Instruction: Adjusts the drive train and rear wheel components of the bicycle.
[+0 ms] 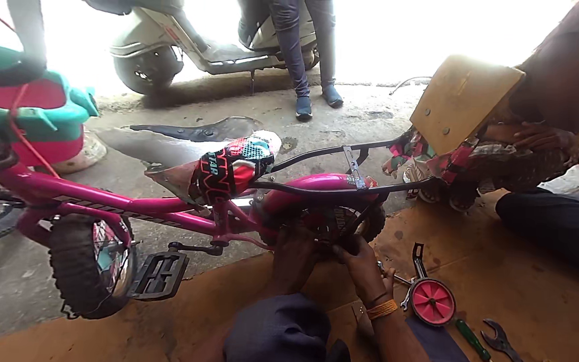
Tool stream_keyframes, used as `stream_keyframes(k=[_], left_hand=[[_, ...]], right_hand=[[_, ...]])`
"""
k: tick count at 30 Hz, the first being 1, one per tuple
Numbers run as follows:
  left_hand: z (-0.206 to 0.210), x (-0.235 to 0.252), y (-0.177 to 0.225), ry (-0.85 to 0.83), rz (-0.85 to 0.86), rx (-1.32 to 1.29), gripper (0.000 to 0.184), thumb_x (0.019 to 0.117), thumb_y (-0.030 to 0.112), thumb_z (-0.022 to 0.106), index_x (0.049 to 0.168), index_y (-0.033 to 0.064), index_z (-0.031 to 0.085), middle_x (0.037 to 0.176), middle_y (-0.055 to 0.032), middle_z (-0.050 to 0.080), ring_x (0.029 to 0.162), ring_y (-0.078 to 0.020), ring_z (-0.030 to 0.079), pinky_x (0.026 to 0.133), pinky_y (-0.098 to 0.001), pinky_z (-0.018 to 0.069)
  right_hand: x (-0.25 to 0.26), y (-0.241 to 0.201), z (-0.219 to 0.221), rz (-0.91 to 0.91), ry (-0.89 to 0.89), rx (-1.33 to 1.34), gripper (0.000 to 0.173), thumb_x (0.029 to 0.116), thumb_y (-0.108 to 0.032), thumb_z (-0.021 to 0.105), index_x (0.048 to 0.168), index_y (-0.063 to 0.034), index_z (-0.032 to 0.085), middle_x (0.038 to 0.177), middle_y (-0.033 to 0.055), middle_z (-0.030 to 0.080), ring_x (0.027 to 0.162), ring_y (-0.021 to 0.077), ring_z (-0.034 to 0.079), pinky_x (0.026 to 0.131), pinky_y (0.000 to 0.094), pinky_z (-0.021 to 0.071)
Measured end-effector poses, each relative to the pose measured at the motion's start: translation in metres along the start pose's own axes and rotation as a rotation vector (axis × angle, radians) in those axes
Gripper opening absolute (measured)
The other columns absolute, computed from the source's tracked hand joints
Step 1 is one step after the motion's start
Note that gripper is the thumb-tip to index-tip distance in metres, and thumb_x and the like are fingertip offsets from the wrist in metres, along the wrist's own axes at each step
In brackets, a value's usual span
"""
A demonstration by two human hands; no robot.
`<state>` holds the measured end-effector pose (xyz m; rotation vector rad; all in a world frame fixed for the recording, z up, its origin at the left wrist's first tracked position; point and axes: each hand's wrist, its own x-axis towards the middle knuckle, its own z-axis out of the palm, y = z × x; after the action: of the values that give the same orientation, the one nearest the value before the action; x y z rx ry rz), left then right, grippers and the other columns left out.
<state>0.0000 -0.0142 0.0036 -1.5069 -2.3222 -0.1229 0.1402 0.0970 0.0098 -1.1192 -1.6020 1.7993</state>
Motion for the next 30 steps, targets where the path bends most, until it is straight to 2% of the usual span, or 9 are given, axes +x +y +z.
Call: stream_keyframes(k=[2, 5, 7, 10, 12, 15, 19, 25, 30], left_hand=[[0.004, -0.002, -0.001, 0.028, 0.005, -0.006, 0.045, 0.0785, 0.049, 0.083, 0.100, 0.0113, 0.073, 0.102, -0.0063, 0.072, 0.101, -0.0267, 0.068, 0.104, -0.0529, 0.0437], [0.012, -0.002, 0.000, 0.109, 0.028, -0.016, 0.041, 0.0782, 0.046, 0.083, 0.099, 0.0119, 0.074, 0.100, -0.0060, 0.072, 0.101, -0.0264, 0.067, 0.103, -0.0520, 0.0438], [0.013, -0.001, 0.004, 0.101, 0.025, -0.022, 0.038, 0.0801, 0.043, 0.082, 0.098, 0.0108, 0.073, 0.101, -0.0070, 0.071, 0.103, -0.0275, 0.066, 0.102, -0.0521, 0.0438], [0.010, -0.002, 0.011, 0.065, 0.011, -0.022, 0.036, 0.0826, 0.040, 0.081, 0.102, 0.0104, 0.073, 0.107, -0.0073, 0.072, 0.110, -0.0280, 0.066, 0.107, -0.0540, 0.0430], [0.009, -0.001, 0.013, 0.046, 0.012, -0.012, 0.037, 0.0844, 0.042, 0.079, 0.103, 0.0117, 0.073, 0.108, -0.0067, 0.072, 0.116, -0.0291, 0.064, 0.108, -0.0547, 0.0423], [0.009, 0.001, 0.016, 0.099, 0.019, 0.006, 0.040, 0.0795, 0.046, 0.083, 0.099, 0.0125, 0.074, 0.100, -0.0056, 0.072, 0.102, -0.0256, 0.068, 0.104, -0.0526, 0.0446], [0.012, 0.001, 0.013, 0.135, 0.028, 0.014, 0.040, 0.0785, 0.047, 0.084, 0.098, 0.0136, 0.073, 0.098, -0.0043, 0.072, 0.098, -0.0229, 0.068, 0.102, -0.0504, 0.0455], [0.018, -0.002, 0.006, 0.150, 0.068, -0.005, 0.036, 0.0850, 0.044, 0.079, 0.099, 0.0111, 0.073, 0.096, -0.0074, 0.070, 0.096, -0.0264, 0.067, 0.097, -0.0521, 0.0462], [0.021, -0.001, 0.005, 0.150, 0.083, 0.023, 0.037, 0.0846, 0.046, 0.079, 0.102, 0.0131, 0.073, 0.096, -0.0050, 0.069, 0.095, -0.0241, 0.066, 0.098, -0.0488, 0.0456]], right_hand=[[-0.010, 0.010, -0.009, 0.208, 0.099, 0.386, 0.020, 0.0927, 0.006, 0.066, 0.113, 0.0055, 0.062, 0.105, 0.0175, 0.068, 0.093, 0.0226, 0.069, 0.087, 0.0351, 0.0594], [-0.029, 0.030, -0.016, 0.367, 0.175, 0.544, 0.022, 0.0968, 0.013, 0.044, 0.114, 0.0107, 0.058, 0.106, 0.0204, 0.064, 0.089, 0.0234, 0.068, 0.082, 0.0325, 0.0596], [-0.041, 0.036, -0.017, 0.364, 0.095, 0.458, 0.021, 0.1005, 0.010, 0.049, 0.116, 0.0094, 0.062, 0.106, 0.0197, 0.068, 0.089, 0.0229, 0.071, 0.081, 0.0315, 0.0610], [-0.041, 0.041, -0.012, 0.185, -0.055, 0.254, 0.028, 0.1009, 0.002, 0.057, 0.129, 0.0056, 0.059, 0.106, 0.0174, 0.072, 0.088, 0.0222, 0.074, 0.079, 0.0335, 0.0625], [-0.035, 0.043, -0.008, 0.031, -0.044, 0.103, 0.025, 0.0968, -0.003, 0.066, 0.121, 0.0046, 0.063, 0.098, 0.0130, 0.074, 0.083, 0.0198, 0.074, 0.076, 0.0328, 0.0642], [-0.026, 0.050, -0.003, -0.220, 0.059, -0.104, 0.015, 0.0899, -0.011, 0.076, 0.103, -0.0035, 0.074, 0.091, 0.0038, 0.075, 0.080, 0.0101, 0.073, 0.077, 0.0275, 0.0623], [-0.017, 0.059, 0.012, -0.478, 0.166, -0.221, 0.013, 0.0852, -0.011, 0.079, 0.097, -0.0053, 0.077, 0.091, 0.0035, 0.074, 0.084, 0.0087, 0.071, 0.082, 0.0261, 0.0611], [-0.009, 0.066, 0.025, -0.514, 0.227, -0.288, 0.014, 0.0819, -0.015, 0.082, 0.091, -0.0067, 0.076, 0.083, 0.0011, 0.073, 0.074, 0.0077, 0.069, 0.073, 0.0275, 0.0606], [-0.011, 0.063, 0.028, -0.478, 0.249, -0.216, 0.014, 0.0810, -0.010, 0.082, 0.093, -0.0057, 0.076, 0.085, 0.0019, 0.074, 0.076, 0.0074, 0.071, 0.074, 0.0261, 0.0618]])
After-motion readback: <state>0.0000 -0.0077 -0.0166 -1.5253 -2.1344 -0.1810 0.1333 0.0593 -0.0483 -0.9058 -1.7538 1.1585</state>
